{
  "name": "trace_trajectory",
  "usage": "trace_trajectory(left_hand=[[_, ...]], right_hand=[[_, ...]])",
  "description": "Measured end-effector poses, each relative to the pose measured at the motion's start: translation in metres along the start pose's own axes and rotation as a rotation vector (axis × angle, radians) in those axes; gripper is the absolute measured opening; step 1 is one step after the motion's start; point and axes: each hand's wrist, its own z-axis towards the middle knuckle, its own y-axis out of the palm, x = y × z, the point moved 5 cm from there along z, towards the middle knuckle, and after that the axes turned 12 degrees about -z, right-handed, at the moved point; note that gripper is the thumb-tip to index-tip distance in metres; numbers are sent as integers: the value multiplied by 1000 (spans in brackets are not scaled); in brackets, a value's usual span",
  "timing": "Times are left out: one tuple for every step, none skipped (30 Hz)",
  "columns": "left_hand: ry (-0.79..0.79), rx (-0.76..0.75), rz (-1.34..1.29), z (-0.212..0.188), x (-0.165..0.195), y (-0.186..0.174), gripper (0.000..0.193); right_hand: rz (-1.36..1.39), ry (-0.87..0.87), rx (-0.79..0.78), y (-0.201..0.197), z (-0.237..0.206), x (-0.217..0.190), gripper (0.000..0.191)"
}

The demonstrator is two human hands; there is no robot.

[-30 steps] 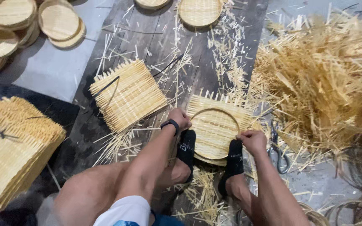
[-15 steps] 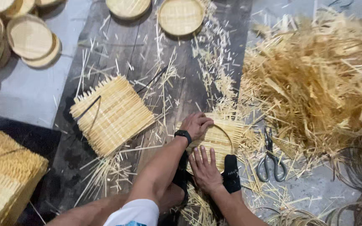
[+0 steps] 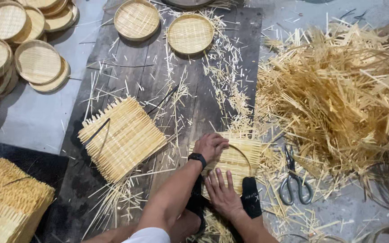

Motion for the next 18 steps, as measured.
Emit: trace_trajectory(left_hand=[[-32,-30,-25,0,1,-2,25],[-54,-49,-51,0,2,-4,27],[-60,-65,-72,2,4,-7,28],[-67,-69,-69,3,5,-9,29],[-86,-76,-70,3,5,-10,31],[-111,-85,-71,4,4,-10,32],[-136,-102,-82,5,1,-9,32],[-163,-118,-93,4,-2,-6,33],[-183,-132,-101,5,-5,-4,34],[-145,-118,-90,7,-6,-3,34],[-118,-114,-83,7,-7,-2,34],[-94,-114,-83,6,-8,0,34],[-24,-112,-73,8,-5,0,35],[48,-109,-57,6,-1,0,35],[117,-110,-44,7,3,-1,36],[70,-82,-60,7,3,-3,35],[18,-77,-81,6,4,-4,36],[-26,-82,-102,5,6,-5,36]], right_hand=[[12,10,-4,-1,0,1,69],[10,17,0,-3,0,2,70],[129,42,-50,-2,0,3,74],[251,69,-102,0,0,3,78],[380,92,-163,2,0,2,82],[347,117,-146,1,1,1,80],[316,141,-131,-1,3,-1,78],[286,163,-118,-2,4,-4,76],[273,171,-84,-5,6,-6,76],[258,176,-45,-9,7,-9,76],[253,183,-18,-13,9,-9,76],[268,179,-30,-16,9,-8,75],[266,180,-12,-20,11,-3,75],[264,183,13,-26,12,5,74],[385,169,-110,-22,14,15,69],[511,157,-246,-18,17,27,64],[649,161,-395,-14,15,40,59],[639,293,-97,-24,23,69,52]])
